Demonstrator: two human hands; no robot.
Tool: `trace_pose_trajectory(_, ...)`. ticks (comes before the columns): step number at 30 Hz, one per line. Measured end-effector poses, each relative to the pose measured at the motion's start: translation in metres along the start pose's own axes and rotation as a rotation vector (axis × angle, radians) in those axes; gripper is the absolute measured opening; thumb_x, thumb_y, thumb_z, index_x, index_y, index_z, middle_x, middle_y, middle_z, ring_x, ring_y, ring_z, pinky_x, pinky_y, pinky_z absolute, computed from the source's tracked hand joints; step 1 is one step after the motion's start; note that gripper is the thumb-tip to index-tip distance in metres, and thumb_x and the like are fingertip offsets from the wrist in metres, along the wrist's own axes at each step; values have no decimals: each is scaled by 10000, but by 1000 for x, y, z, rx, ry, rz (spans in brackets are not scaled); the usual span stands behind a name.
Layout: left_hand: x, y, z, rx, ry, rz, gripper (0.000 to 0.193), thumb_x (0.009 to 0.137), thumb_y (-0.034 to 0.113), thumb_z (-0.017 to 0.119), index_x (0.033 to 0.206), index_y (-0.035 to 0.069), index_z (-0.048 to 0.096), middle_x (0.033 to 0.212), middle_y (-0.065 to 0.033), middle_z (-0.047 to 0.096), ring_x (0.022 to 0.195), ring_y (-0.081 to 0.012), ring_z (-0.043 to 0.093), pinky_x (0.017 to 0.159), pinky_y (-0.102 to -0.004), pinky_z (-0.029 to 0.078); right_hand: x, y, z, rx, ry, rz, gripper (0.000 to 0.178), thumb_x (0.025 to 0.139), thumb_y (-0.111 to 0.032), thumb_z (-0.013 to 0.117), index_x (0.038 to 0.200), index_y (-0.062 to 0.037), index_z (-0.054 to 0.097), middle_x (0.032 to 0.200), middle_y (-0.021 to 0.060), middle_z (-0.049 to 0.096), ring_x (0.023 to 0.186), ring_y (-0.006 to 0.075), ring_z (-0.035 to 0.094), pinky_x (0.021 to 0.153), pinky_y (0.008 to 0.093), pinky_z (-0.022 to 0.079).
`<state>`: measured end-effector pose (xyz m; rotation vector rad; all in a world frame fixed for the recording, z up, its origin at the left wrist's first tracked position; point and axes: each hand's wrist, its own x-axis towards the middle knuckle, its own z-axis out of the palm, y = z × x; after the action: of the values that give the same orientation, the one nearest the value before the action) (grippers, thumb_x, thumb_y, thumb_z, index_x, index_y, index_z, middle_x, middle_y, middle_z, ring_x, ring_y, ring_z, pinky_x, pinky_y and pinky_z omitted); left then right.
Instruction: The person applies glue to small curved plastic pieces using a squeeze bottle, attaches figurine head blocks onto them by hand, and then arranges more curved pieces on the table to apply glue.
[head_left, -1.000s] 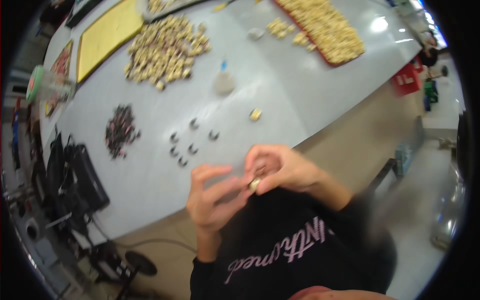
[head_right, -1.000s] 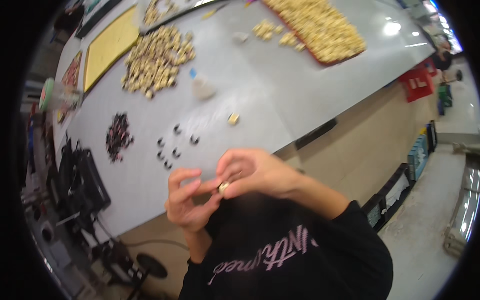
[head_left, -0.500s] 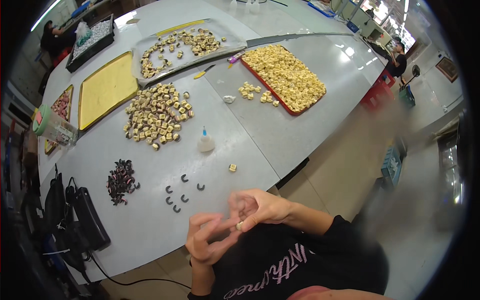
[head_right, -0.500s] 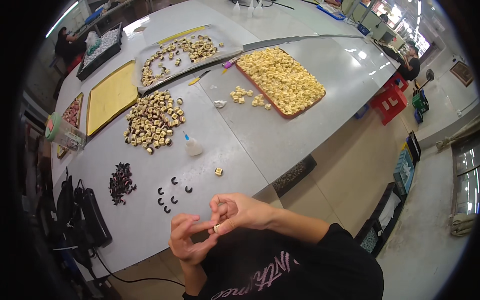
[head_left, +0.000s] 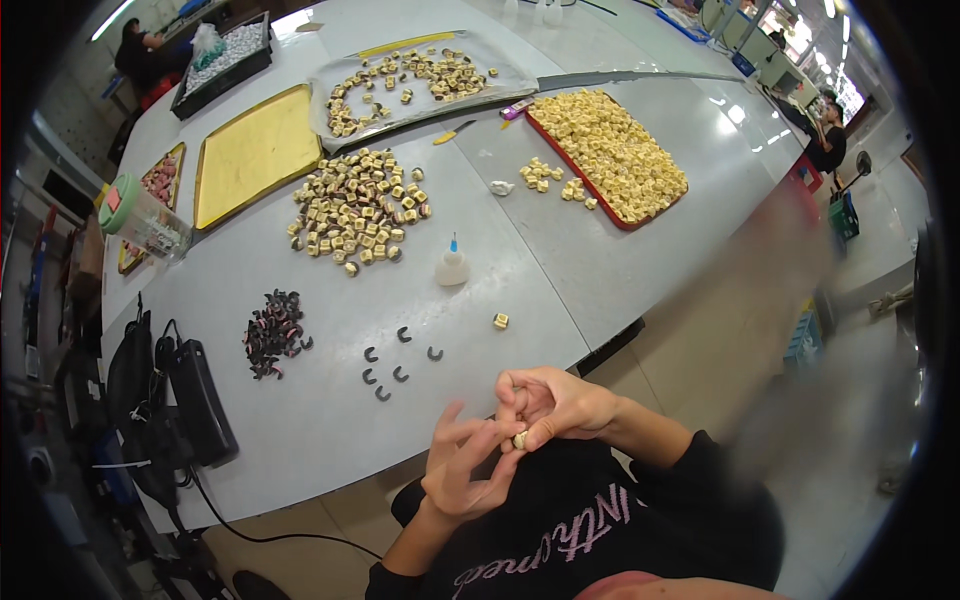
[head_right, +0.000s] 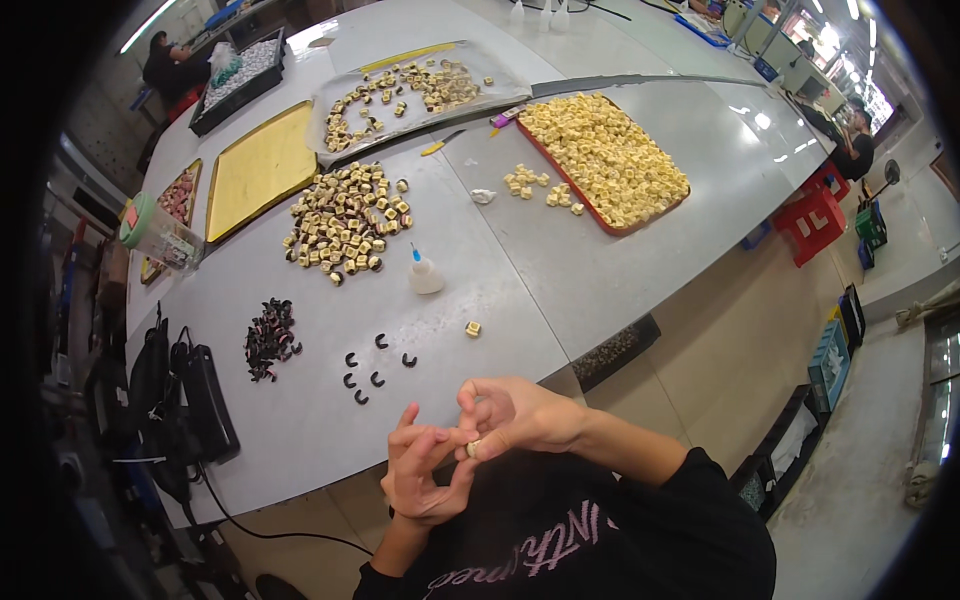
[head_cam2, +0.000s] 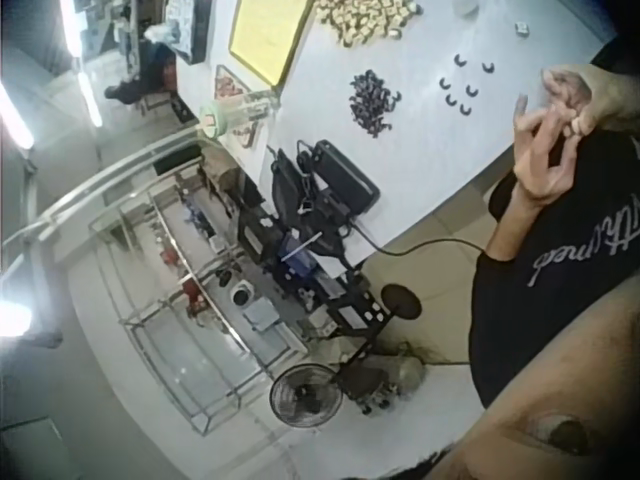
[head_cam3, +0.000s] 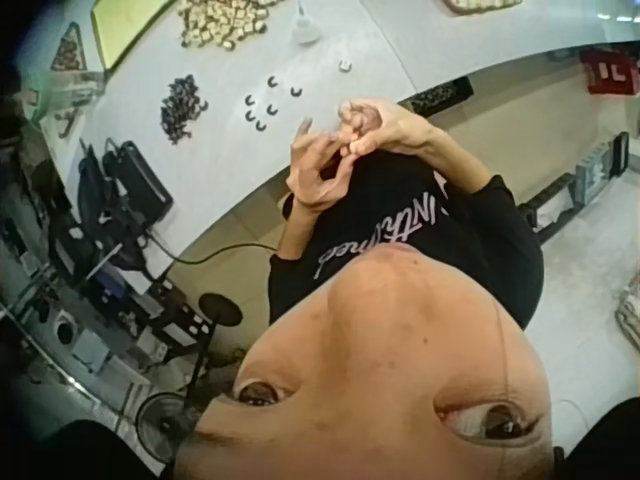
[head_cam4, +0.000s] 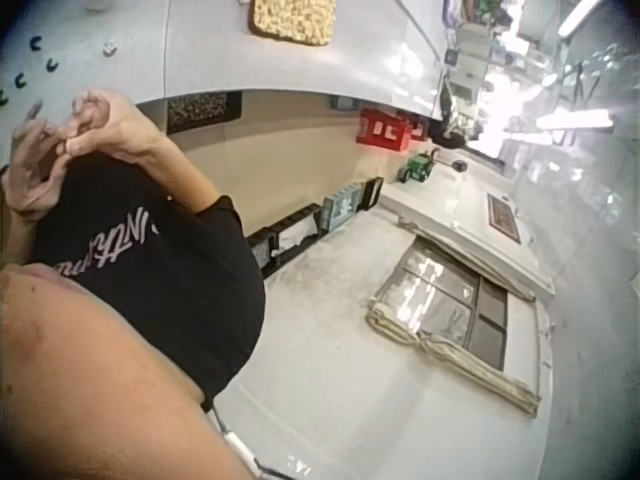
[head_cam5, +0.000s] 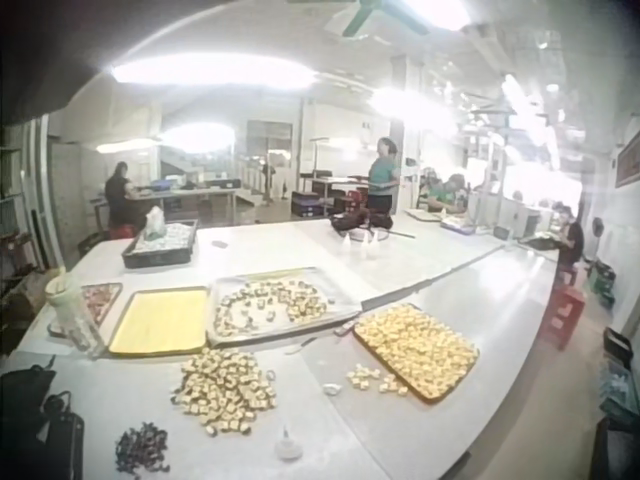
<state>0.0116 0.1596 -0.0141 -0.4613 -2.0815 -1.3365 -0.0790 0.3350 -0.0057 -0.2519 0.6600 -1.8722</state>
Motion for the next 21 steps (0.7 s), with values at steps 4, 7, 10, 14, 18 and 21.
trace_pose_trajectory(4,0,2,5,-58,20,-5,606,739,-44,797,1295,8,562,1014,-65,744,943,-217,645,1027,-513,465,-3,-5,6,7,40,24,443,798,96,735,1092,-50,437,954,102,620,965,236,651,848,326,532)
trace_pose_trajectory(7,-1,4,6,-100,25,-34,554,745,-51,791,1259,17,595,1020,-75,737,952,-216,654,1054,-523,457,-3,-5,5,-5,74,43,470,772,108,748,1087,-40,433,928,101,604,926,225,637,806,309,514)
trace_pose_trajectory(10,-2,3,8,-129,44,-33,523,744,-59,788,1232,14,612,1023,-81,734,952,-216,657,1064,-523,451,-3,-6,5,-5,62,50,460,771,115,744,1072,-42,433,942,111,613,920,203,630,798,300,512)
trace_pose_trajectory(14,0,5,9,-162,55,-42,472,743,-81,779,1184,0,634,1015,-100,729,966,-212,660,1064,-513,459,-3,-8,6,-3,61,54,447,769,127,736,1030,-50,420,958,118,616,888,161,613,784,280,508)
trace_pose_trajectory(18,0,7,9,-166,83,-36,458,729,-94,784,1157,-10,644,995,-108,731,974,-224,661,1051,-516,473,-3,-6,4,22,52,65,448,766,138,729,1020,-55,415,985,129,613,896,160,619,776,272,518)
trace_pose_trajectory(21,-1,5,10,-160,72,-28,496,726,-90,793,1183,6,624,1009,-127,694,964,-229,663,1038,-552,474,-3,-7,5,36,69,56,446,764,139,730,1015,-51,414,987,127,606,896,160,632,755,261,527)
